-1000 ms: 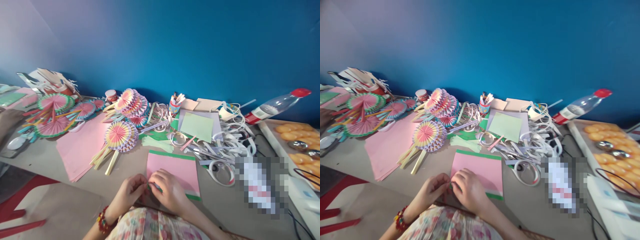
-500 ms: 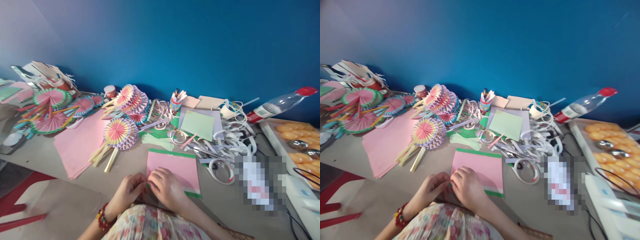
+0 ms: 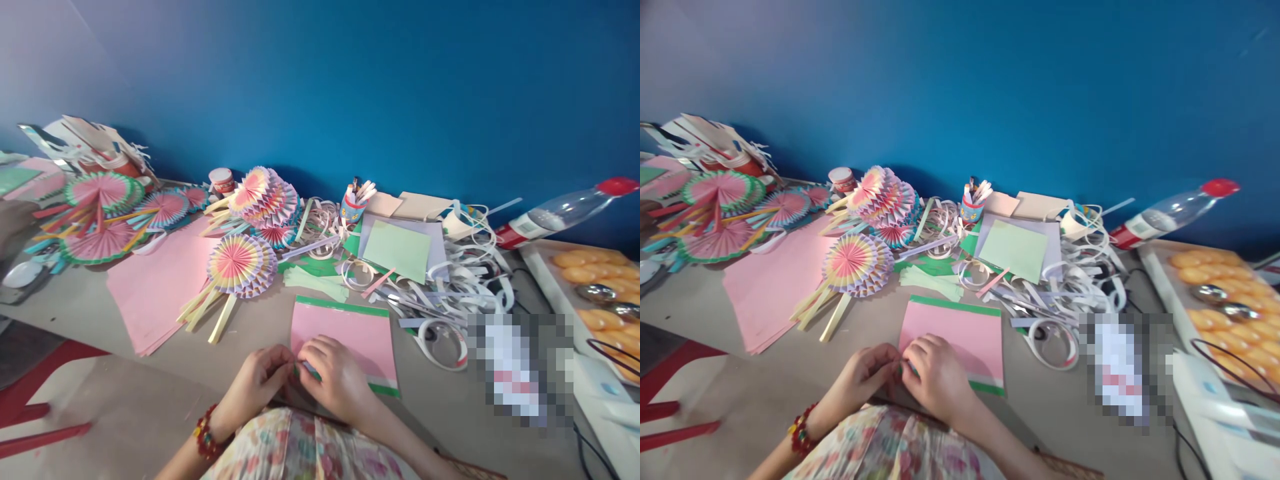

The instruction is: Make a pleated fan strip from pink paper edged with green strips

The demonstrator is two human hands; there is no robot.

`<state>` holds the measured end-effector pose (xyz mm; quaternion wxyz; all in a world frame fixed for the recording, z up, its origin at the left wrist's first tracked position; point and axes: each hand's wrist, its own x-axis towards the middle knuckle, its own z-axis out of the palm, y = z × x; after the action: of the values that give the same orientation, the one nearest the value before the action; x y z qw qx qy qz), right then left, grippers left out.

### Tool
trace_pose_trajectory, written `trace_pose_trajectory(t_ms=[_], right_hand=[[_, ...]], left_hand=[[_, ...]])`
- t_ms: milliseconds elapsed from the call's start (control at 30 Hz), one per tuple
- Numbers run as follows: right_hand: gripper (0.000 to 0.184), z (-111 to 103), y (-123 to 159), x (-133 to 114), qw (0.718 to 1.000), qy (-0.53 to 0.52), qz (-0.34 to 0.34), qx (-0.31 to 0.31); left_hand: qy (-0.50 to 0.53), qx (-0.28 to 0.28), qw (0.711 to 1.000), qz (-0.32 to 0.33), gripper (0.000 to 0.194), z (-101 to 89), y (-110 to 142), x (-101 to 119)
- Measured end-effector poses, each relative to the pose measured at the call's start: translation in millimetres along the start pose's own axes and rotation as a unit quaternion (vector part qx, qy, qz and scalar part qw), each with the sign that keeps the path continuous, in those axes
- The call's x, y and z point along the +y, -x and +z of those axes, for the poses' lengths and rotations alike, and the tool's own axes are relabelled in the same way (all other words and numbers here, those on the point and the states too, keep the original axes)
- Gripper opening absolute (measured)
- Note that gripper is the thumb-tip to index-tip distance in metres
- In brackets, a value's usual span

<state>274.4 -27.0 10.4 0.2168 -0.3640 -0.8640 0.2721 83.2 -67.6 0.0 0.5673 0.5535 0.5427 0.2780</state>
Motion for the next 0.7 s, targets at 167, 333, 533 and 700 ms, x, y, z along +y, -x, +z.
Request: trace_pose_trajectory(t_ms=[167,333,533,700], right_hand=[[0.011,-0.9,2.0,2.7,1.0,-0.008,-0.012,0.0],[0.01,0.3,2.9,4.1,1.0,-0.004,-0.012,0.008],[0.011,-2.9,-2.0,6.1,1.0,0.006,-0.02,0.014],[0.012,-10.7,-5.0,7.8,1.0,0.001,-0.018,0.016]], left_hand=[[0.01,0.015,1.0,-0.006,0.023,0.7,-0.6,3.2],[0.073,-0.005,0.997,-0.023,0.026,2.2,-1.5,2.5],[0.127,-0.023,0.991,-0.03,0.031,0.7,-7.1,2.7],[0.117,-0.021,0.993,-0.011,0.031,-1.7,-14.7,9.7]])
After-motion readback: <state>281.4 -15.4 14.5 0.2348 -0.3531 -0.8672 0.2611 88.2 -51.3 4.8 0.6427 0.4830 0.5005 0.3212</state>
